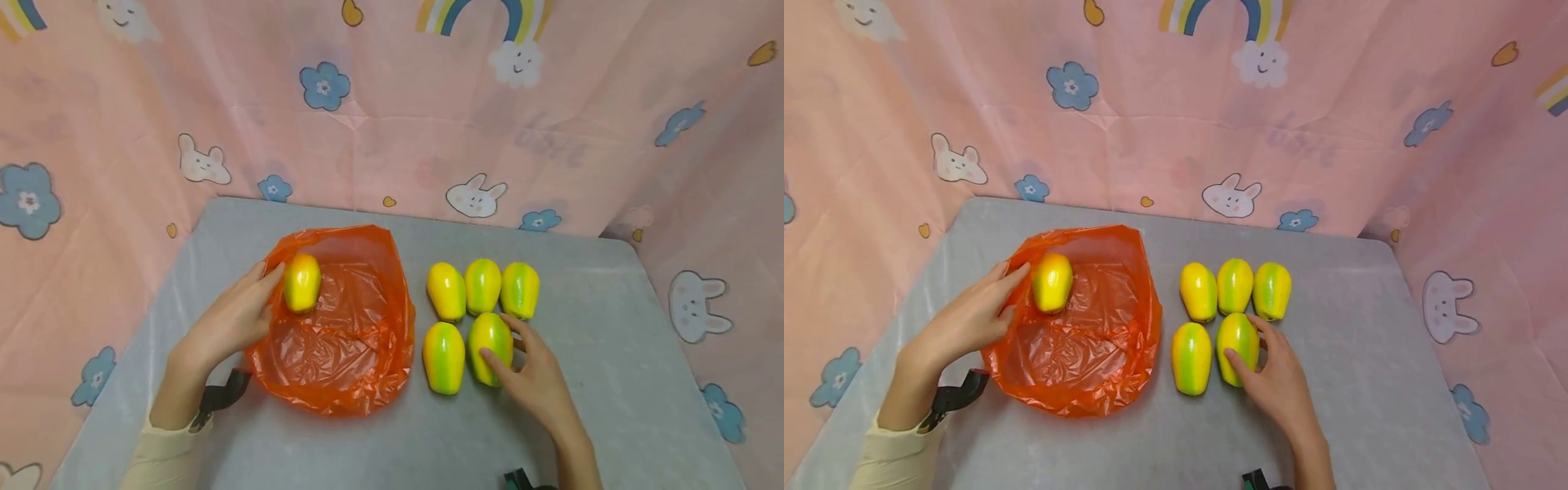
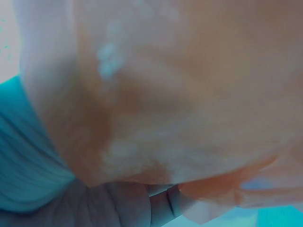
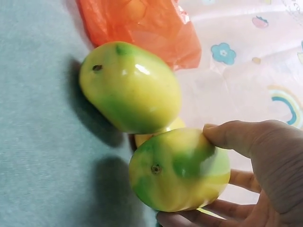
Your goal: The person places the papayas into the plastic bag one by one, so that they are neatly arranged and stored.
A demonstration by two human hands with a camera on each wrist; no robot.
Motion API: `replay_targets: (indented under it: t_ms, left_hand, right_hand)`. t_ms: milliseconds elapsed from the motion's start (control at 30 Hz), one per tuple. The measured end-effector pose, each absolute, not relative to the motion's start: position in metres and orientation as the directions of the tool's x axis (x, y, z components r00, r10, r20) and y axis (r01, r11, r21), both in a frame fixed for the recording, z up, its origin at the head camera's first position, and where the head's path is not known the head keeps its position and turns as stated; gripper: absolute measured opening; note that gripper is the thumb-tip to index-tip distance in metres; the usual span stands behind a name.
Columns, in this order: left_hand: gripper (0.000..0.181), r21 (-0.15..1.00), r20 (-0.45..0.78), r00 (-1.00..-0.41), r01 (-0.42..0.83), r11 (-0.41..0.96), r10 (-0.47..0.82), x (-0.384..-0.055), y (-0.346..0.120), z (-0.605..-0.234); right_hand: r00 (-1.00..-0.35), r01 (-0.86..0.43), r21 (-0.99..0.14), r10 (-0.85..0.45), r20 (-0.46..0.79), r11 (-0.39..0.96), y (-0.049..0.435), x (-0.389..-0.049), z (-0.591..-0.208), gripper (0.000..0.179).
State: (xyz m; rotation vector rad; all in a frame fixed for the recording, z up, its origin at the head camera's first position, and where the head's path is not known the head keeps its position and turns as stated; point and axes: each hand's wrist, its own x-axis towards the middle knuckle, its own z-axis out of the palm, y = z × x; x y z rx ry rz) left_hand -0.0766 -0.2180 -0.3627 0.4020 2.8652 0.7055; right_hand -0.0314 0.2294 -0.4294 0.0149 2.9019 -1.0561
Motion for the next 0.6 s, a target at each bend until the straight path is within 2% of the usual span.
replay_targets:
  t_ms: [233, 600]
  left_hand:
    - [0.075, 0.475, -0.088, -0.95, 0.225, 0.851, 0.301, -0.077, -0.219, -0.362]
    - [0.074, 0.477, -0.091, -0.949, 0.224, 0.85, 0.301, -0.077, -0.218, -0.362]
  right_hand:
    - [-1.0, -0.009, -0.691, -0.009, 0.003, 0.722, 0.227, -0.032, -0.42, 0.072]
    - [-1.0, -0.012, -0.728, 0.008, 0.023, 0.685, 0.218, -0.033, -0.403, 0.069]
